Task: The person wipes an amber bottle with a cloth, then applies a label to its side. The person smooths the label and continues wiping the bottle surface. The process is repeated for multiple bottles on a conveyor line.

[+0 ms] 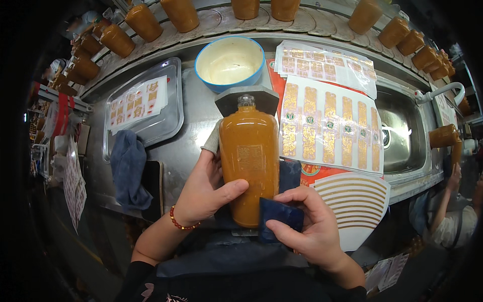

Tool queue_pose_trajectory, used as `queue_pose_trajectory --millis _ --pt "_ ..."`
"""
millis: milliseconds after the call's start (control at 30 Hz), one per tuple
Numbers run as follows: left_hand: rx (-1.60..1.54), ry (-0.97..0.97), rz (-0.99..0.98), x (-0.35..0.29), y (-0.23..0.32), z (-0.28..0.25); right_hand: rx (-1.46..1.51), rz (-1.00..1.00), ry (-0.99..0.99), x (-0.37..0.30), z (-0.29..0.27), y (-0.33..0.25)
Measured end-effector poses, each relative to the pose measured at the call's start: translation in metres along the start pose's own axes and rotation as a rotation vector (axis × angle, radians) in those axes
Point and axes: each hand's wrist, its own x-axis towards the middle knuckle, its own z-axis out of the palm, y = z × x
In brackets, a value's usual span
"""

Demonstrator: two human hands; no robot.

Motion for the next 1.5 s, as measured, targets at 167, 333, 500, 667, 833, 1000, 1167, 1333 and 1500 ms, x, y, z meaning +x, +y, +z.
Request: queue_pose_trajectory --millis 167,333,500,667,833,1000,1167,1333,1500 --pt "0.031 0.018 0.035 -0.001 -0.004 0.0 -0.048 0.001 0.005 0.008 0.004 -0.002" --pt "0.028 0.019 0.057 0.0 -0.006 0.0 -0.092 -0.048 -0.024 0.014 0.005 -0.001" --pt "0.067 0.015 0.054 0.001 -0.007 -0.001 -0.056 -0.025 0.008 0.016 0.007 -0.001" --pt "0.038 0.016 0.054 0.001 -0.005 0.0 -0.073 -0.034 -0.032 0.015 0.004 0.0" --pt "0.03 0.026 0.073 0.0 -0.009 -0.001 -0.093 0.009 -0.036 0.015 0.002 -0.005" --pt "-0.121 0.087 0.021 0.009 0.001 0.001 -0.028 0.023 0.06 0.04 -0.01 -0.011" --pt "-0.057 0.131 0.098 0.017 -0.003 0.009 -0.095 -0.102 0.024 0.076 -0.011 -0.005" --pt "-0.029 0.137 0.106 0.017 -0.004 0.01 -0.263 -0.064 -0.022 0.084 -0.009 -0.004" --pt "0.003 0.144 0.118 0.014 -0.005 0.01 -0.272 -0.07 -0.049 0.083 -0.01 -0.006"
